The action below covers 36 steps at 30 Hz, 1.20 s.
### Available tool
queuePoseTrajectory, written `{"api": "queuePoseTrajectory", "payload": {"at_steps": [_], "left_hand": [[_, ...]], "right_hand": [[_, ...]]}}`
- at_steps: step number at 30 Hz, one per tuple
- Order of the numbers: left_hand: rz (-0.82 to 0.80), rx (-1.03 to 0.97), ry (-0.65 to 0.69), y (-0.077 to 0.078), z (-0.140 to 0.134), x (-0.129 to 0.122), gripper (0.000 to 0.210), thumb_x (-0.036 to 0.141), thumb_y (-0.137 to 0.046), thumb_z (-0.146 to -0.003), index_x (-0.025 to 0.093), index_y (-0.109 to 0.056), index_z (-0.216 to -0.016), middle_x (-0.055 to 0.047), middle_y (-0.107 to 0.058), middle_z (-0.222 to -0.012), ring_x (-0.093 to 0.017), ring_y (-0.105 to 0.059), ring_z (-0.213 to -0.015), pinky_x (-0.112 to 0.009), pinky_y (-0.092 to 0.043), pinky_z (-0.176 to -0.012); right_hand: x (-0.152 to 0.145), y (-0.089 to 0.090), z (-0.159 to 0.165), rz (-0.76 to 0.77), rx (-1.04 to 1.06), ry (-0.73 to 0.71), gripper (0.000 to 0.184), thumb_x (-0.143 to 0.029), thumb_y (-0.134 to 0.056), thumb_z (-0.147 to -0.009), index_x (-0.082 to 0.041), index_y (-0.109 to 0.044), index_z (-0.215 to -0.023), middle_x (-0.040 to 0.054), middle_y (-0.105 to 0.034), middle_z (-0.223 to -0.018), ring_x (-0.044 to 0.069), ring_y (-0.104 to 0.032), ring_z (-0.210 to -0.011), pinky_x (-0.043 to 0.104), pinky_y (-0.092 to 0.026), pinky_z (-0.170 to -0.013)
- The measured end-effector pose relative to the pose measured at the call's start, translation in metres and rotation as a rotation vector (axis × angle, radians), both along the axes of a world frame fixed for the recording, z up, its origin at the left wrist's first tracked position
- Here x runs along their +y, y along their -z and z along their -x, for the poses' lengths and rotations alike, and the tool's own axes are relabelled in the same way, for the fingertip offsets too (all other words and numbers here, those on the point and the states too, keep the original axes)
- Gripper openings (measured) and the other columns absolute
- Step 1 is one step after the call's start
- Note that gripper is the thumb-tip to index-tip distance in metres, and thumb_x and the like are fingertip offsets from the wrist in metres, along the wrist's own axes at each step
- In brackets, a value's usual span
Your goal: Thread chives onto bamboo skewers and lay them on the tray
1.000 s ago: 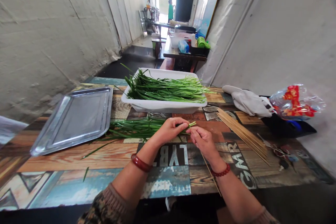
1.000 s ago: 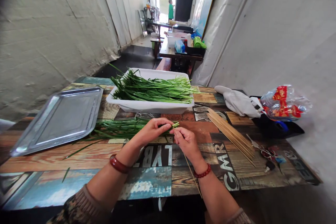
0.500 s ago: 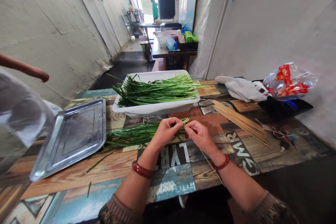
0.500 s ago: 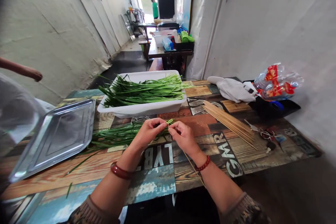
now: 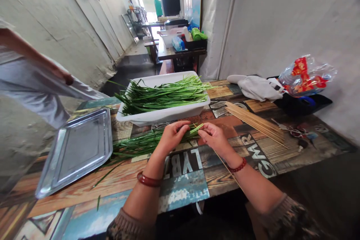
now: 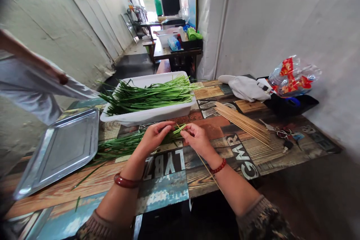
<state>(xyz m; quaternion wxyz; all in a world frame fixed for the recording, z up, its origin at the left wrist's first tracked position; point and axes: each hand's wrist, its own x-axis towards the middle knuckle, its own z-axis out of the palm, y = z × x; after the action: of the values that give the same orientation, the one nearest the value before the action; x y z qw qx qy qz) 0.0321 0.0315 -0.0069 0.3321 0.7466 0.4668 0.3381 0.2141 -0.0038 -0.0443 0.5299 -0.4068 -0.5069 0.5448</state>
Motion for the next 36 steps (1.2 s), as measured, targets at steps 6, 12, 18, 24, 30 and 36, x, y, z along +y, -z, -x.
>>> {"api": "queuePoseTrajectory", "payload": {"at_steps": [6,12,18,24,30,36], "left_hand": [[-0.123,0.263,0.008,-0.008,0.015,0.003,0.034,0.033,-0.044,-0.091,0.016,-0.071,-0.1,-0.006,-0.074,-0.081,-0.017,-0.066,-0.074,-0.024,-0.047,-0.067],[-0.151,0.443,-0.08,-0.017,0.021,-0.004,0.034,0.037,-0.042,-0.093,0.02,-0.071,-0.097,-0.003,-0.071,-0.074,-0.015,-0.063,-0.062,-0.023,-0.043,-0.059],[-0.368,0.516,-0.108,0.002,0.011,0.004,0.023,0.024,-0.05,-0.09,0.021,-0.072,-0.097,-0.006,-0.068,-0.092,-0.018,-0.061,-0.086,-0.028,-0.046,-0.076],[-0.354,0.517,0.006,0.009,0.007,0.003,0.012,0.02,-0.059,-0.083,0.018,-0.071,-0.087,-0.007,-0.066,-0.088,-0.02,-0.058,-0.084,-0.031,-0.046,-0.078],[-0.323,0.603,0.012,0.008,0.016,0.006,0.008,0.018,-0.067,-0.074,0.018,-0.073,-0.079,-0.008,-0.064,-0.083,-0.021,-0.056,-0.079,-0.034,-0.043,-0.076],[-0.287,0.297,-0.072,0.002,0.012,0.007,0.009,0.017,-0.06,-0.078,0.017,-0.069,-0.076,-0.006,-0.067,-0.085,-0.019,-0.058,-0.083,-0.031,-0.044,-0.077]], "right_hand": [[0.002,-0.003,-0.009,0.021,-0.026,0.088,0.02,-0.036,-0.061,-0.079,-0.018,-0.057,-0.086,-0.006,-0.049,-0.06,0.006,-0.039,-0.048,0.019,-0.03,-0.043],[0.0,-0.005,-0.006,0.125,-0.096,-0.038,0.019,-0.035,-0.058,-0.078,-0.019,-0.053,-0.085,-0.0085,-0.047,-0.052,0.006,-0.036,-0.039,0.017,-0.026,-0.035],[0.001,0.001,-0.002,0.145,-0.212,-0.113,0.016,-0.031,-0.057,-0.076,-0.018,-0.052,-0.084,-0.0086,-0.05,-0.051,0.006,-0.039,-0.035,0.017,-0.029,-0.034],[-0.002,0.002,-0.005,0.1,-0.196,-0.158,0.015,-0.028,-0.058,-0.077,-0.018,-0.052,-0.086,-0.0088,-0.052,-0.051,0.005,-0.04,-0.035,0.016,-0.03,-0.035],[-0.003,0.004,-0.004,0.087,-0.196,-0.188,0.016,-0.028,-0.06,-0.077,-0.018,-0.053,-0.087,-0.0085,-0.053,-0.052,0.005,-0.04,-0.035,0.016,-0.031,-0.036],[-0.003,-0.002,-0.003,0.058,-0.144,-0.069,0.018,-0.031,-0.062,-0.076,-0.019,-0.053,-0.086,-0.0078,-0.054,-0.052,0.005,-0.042,-0.036,0.017,-0.031,-0.036]]}}
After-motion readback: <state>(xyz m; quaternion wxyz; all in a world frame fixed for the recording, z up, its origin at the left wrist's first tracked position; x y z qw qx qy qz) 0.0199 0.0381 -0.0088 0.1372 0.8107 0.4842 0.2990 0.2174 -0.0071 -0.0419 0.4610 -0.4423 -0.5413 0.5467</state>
